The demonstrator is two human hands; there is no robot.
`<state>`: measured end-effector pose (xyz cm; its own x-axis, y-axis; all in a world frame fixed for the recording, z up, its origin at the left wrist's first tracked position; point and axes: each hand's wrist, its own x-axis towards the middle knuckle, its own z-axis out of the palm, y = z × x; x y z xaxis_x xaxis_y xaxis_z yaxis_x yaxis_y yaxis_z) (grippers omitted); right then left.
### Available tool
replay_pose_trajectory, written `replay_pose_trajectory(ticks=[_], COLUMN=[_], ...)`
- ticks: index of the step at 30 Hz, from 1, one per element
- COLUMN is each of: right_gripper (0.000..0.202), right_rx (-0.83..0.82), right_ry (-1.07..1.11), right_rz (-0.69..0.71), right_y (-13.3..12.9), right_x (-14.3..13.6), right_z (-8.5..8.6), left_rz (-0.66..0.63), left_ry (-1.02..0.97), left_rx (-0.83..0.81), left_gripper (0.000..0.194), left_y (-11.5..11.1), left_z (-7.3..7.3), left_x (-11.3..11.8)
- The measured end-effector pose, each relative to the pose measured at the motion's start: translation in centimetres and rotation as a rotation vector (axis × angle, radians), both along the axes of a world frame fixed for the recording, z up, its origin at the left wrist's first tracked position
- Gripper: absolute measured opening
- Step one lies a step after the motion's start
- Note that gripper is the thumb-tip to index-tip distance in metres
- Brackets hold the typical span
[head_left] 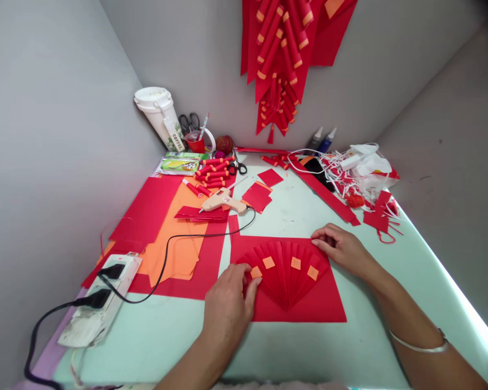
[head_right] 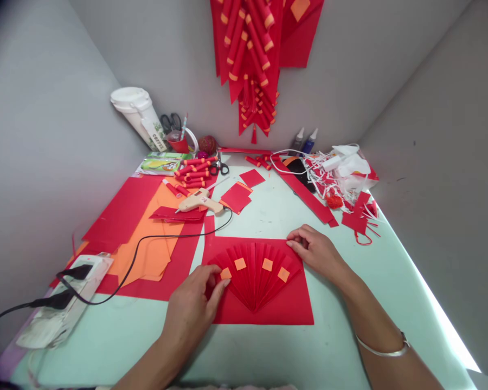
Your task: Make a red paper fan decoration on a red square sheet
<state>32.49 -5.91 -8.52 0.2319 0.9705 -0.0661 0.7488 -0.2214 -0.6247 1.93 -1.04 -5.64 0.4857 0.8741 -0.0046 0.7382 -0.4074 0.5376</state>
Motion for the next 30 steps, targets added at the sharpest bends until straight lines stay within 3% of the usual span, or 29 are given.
replay_pose_trajectory(ticks=[11, 14, 19, 24, 30], right_gripper=[0.019, 0.020, 0.019, 0.019, 0.018], right_rx=[0.001, 0.011, 0.014, 0.034, 0.024], right_ry=[0.005, 0.010, 0.010, 0.008, 0.014], right_rz=[0.014, 0.017, 0.011, 0.000, 0.002], right_y=[0.0, -0.1, -0.1, -0.1, -0.1], right_x=[0.0, 0.1, 0.1, -0.1, -0.2], right_z=[0.1, 0.1, 0.1, 0.3, 0.4], left_rz=[0.008, -0.008, -0.141, -0.242, -0.248], left_ry=[-0.033, -0.112, -0.238, -0.230, -0.197], left_rx=[0.006, 0.102, 0.335, 0.382, 0.439], left_gripper=[0.017, 0.019, 0.018, 0.025, 0.029], left_y=[0.0, -0.3, -1.4, -2.4, -2.3], left_z=[-0.2, -0.4, -0.9, -1.4, -1.4], left_x=[0.1, -0.3, -1.4, -1.6, -1.4])
